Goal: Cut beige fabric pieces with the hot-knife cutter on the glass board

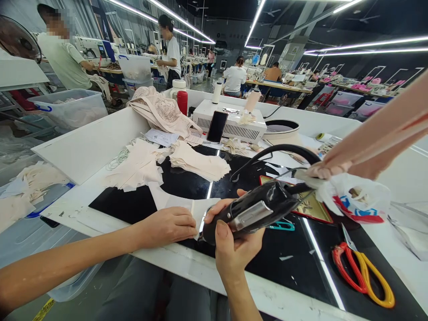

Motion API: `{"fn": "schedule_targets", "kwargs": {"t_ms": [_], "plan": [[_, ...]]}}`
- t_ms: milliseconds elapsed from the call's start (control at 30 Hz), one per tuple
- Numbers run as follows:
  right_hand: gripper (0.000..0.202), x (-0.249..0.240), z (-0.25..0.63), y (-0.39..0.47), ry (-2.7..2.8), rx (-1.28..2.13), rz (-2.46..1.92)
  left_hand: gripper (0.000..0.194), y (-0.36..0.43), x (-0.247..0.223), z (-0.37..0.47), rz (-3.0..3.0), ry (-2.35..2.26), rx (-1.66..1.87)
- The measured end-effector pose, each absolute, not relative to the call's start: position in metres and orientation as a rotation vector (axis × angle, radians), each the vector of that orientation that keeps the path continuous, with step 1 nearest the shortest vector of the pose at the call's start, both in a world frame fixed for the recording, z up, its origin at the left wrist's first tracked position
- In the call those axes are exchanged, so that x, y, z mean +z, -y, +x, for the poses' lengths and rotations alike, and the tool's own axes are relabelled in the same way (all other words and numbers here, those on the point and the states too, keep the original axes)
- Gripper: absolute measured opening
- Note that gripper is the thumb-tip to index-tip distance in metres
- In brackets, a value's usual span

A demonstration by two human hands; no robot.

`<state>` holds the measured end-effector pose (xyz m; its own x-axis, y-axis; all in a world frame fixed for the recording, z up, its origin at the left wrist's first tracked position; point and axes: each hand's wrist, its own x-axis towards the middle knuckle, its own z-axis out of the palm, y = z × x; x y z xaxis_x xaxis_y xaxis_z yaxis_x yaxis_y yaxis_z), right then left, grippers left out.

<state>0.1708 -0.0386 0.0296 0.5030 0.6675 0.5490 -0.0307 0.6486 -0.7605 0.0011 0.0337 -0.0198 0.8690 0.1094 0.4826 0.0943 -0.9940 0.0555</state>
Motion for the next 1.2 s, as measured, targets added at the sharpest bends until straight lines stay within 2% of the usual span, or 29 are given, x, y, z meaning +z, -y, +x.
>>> {"fn": "schedule_targets", "kwargs": {"t_ms": [433, 667, 1200], "plan": [[0.040, 0.0290, 0.1712, 0.0388, 0.961, 0.474, -0.756, 0.021, -0.0362, -0.0203, -0.0008, 3.009, -0.097, 0.846], [0.043, 0.0294, 0.1697, 0.0376, 0.957, 0.478, -0.777, 0.012, -0.0355, -0.0218, -0.0021, 3.007, -0.100, 0.845], [0.042, 0.0306, 0.1688, 0.0375, 0.949, 0.487, -0.769, 0.016, -0.0358, -0.0213, -0.0021, 2.991, -0.086, 0.900]]}}
